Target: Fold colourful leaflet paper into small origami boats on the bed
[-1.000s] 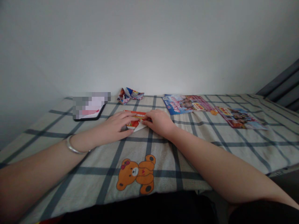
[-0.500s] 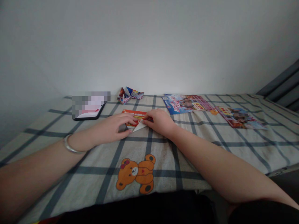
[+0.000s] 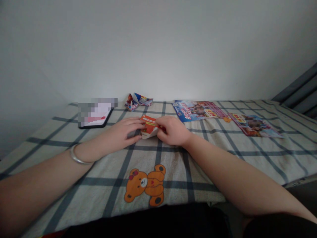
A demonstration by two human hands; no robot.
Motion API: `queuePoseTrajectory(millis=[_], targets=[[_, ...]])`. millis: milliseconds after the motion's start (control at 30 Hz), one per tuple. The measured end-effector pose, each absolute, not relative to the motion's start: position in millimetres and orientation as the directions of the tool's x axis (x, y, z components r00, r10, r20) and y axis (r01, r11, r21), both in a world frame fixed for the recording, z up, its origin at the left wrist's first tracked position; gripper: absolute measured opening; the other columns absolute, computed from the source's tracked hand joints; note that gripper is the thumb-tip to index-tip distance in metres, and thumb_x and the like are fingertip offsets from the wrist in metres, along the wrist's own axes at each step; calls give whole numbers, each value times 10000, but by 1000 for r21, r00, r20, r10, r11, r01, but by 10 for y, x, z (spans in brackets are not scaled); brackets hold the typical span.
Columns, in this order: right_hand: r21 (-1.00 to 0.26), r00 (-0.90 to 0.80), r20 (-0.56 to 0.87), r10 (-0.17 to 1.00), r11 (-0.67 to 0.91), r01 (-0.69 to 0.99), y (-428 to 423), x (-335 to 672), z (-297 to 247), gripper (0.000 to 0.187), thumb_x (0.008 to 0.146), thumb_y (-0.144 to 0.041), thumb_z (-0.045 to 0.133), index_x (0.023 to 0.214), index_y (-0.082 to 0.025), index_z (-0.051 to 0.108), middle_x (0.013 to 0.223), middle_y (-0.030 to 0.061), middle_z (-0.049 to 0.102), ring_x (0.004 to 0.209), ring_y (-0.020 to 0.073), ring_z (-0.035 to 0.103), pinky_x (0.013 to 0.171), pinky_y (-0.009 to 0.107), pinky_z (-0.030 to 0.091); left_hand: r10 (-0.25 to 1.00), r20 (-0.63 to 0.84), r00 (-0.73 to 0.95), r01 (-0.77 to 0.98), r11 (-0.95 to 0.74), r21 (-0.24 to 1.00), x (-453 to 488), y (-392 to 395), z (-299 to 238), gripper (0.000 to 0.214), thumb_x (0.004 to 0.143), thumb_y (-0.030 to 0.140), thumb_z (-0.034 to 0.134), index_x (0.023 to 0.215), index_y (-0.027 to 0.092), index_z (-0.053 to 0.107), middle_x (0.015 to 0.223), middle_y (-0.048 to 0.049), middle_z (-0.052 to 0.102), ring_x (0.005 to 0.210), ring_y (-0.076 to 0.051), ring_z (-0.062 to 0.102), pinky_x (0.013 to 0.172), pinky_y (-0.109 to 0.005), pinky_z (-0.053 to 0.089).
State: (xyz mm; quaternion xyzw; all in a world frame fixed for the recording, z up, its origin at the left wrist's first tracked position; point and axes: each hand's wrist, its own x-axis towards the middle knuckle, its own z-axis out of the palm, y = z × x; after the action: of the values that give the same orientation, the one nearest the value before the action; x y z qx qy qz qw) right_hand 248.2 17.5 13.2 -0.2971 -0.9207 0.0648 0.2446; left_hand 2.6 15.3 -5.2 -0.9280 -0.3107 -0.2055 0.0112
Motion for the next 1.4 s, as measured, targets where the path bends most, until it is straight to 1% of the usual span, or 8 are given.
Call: queuePoseTrajectory(millis=[67, 167, 300, 467, 667, 933, 1133, 1400], targets=[[-284, -695, 404, 594, 804, 522, 161, 2484, 138, 151, 734, -140, 434, 796, -170, 569, 721, 38, 575, 662, 158, 503, 643, 277, 377, 553, 373, 745, 556, -824, 110, 34, 151, -48, 283, 930, 274, 541, 1185, 169, 605, 1309, -98, 594, 1246, -222, 518, 1084, -421, 405], [-245, -708, 365, 604, 796, 553, 177, 2483, 128, 78, 782, -171, 465, 759, -180, 539, 711, 24, 554, 673, 152, 484, 649, 273, 353, 497, 355, 792, 492, -863, 111, 46, 132, -27, 246, 934, 225, 519, 1146, 184, 636, 1272, -70, 628, 1243, -207, 524, 1096, -408, 396], [-244, -697, 316, 644, 765, 596, 235, 2478, 99, 121, 847, -201, 486, 738, -176, 531, 719, 23, 550, 697, 147, 480, 658, 269, 334, 433, 333, 838, 409, -901, 143, 53, 90, 16, 240, 903, 157, 522, 1075, 222, 676, 1225, -33, 660, 1216, -186, 548, 1073, -377, 417], [-317, -602, 274, 750, 662, 679, 244, 2433, 79, 126, 871, -222, 530, 759, -172, 555, 706, 4, 548, 642, 119, 458, 602, 251, 301, 468, 330, 820, 417, -883, 217, 43, 76, 45, 235, 896, 154, 519, 1005, 228, 713, 1183, -36, 679, 1151, -184, 596, 1029, -369, 461], [-288, -551, 280, 786, 617, 732, 236, 2392, 58, 129, 870, -238, 570, 761, -169, 581, 739, 11, 561, 656, 117, 461, 597, 247, 303, 468, 343, 814, 403, -882, 246, 36, 78, 60, 228, 885, 153, 520, 963, 209, 727, 1131, -50, 695, 1073, -174, 631, 984, -349, 491], [-322, -534, 266, 803, 596, 735, 256, 2425, 40, 104, 853, -241, 601, 780, -172, 628, 742, 13, 595, 657, 121, 492, 590, 246, 319, 460, 319, 829, 404, -886, 229, 47, 33, 108, 226, 865, 146, 513, 978, 208, 698, 1108, -43, 697, 1078, -189, 621, 991, -367, 475], [-333, -532, 243, 811, 585, 739, 254, 2435, 62, 115, 859, -249, 604, 782, -171, 640, 745, 18, 604, 654, 122, 496, 583, 244, 325, 481, 303, 823, 442, -876, 191, 28, 34, 75, 329, 869, 190, 538, 1189, 216, 610, 1204, -55, 657, 1137, -206, 585, 1017, -389, 447], [-344, -529, 223, 819, 574, 743, 234, 2427, 75, 69, 833, -222, 628, 787, -178, 655, 740, 12, 621, 644, 118, 507, 576, 241, 329, 400, 312, 862, 383, -916, 115, 47, 58, 67, 313, 869, 157, 526, 1126, 241, 684, 1164, -40, 664, 1107, -202, 570, 1018, -401, 438]])
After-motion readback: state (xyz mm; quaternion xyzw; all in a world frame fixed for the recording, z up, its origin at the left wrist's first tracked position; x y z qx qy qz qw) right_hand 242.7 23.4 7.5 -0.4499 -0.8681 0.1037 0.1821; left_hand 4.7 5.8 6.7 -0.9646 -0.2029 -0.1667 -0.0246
